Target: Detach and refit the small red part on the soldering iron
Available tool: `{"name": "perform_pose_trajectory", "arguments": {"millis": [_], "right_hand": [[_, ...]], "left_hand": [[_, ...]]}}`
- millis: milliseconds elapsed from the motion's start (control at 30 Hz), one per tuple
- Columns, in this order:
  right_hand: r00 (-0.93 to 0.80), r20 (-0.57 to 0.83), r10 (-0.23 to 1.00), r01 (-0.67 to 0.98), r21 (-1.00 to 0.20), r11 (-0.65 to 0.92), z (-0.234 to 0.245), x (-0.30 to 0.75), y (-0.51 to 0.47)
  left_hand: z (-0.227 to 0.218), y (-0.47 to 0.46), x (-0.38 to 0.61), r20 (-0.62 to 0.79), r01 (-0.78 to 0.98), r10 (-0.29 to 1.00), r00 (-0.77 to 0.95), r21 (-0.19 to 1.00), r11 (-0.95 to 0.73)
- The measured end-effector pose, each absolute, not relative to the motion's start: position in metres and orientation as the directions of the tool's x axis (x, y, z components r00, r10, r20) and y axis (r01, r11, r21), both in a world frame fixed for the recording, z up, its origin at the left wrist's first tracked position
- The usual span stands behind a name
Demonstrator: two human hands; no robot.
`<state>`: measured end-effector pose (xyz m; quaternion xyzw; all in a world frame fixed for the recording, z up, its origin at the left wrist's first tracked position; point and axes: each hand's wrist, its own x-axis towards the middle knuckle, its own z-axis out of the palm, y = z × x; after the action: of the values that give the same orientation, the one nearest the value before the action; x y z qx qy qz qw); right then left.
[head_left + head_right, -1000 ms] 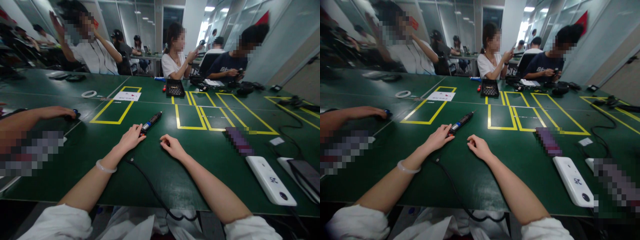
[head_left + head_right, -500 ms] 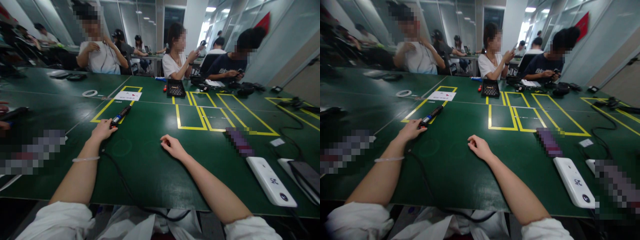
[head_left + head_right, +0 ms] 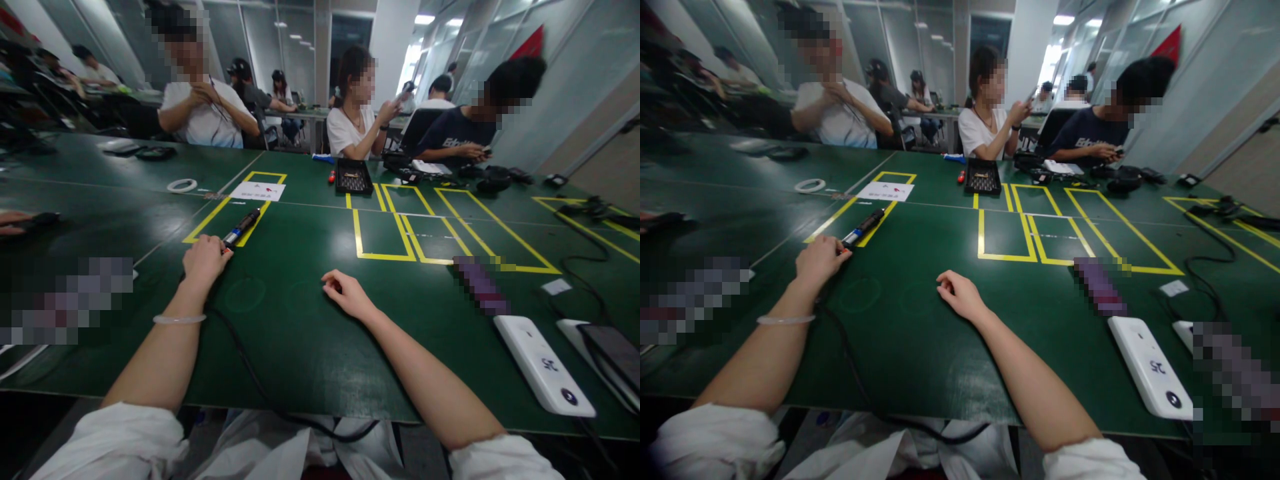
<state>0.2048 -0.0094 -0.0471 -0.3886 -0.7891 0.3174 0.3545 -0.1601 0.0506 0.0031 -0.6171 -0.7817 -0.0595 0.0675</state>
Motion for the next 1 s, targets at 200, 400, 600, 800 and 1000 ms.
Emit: {"name": "perform_pose_trajectory", "arguments": {"millis": [200, 400, 600, 800, 1000], "right_hand": [[-0.445, 0.308, 0.841, 0.397, -0.774, 0.493, -0.048, 0.203, -0.009], [-0.446, 0.315, 0.838, 0.389, -0.775, 0.498, -0.049, 0.202, -0.008], [-0.465, 0.322, 0.825, 0.376, -0.772, 0.513, -0.05, 0.203, -0.008], [-0.529, 0.315, 0.788, 0.351, -0.764, 0.542, -0.047, 0.2, -0.012], [-0.541, 0.297, 0.787, 0.362, -0.763, 0.536, -0.043, 0.197, -0.014]], "left_hand": [[0.007, 0.049, -0.15, 0.305, 0.983, 0.935, -0.179, 0.01, 0.185], [0.001, 0.043, -0.1, 0.235, 0.842, 0.958, 0.165, 0.473, -0.261], [-0.006, 0.019, -0.039, 0.024, 0.599, 0.829, 0.559, 0.679, -0.424], [-0.006, 0.003, -0.016, -0.027, 0.434, 0.742, 0.67, 0.825, -0.362], [-0.007, -0.001, -0.012, -0.003, 0.38, 0.727, 0.686, 0.854, -0.355]]}}
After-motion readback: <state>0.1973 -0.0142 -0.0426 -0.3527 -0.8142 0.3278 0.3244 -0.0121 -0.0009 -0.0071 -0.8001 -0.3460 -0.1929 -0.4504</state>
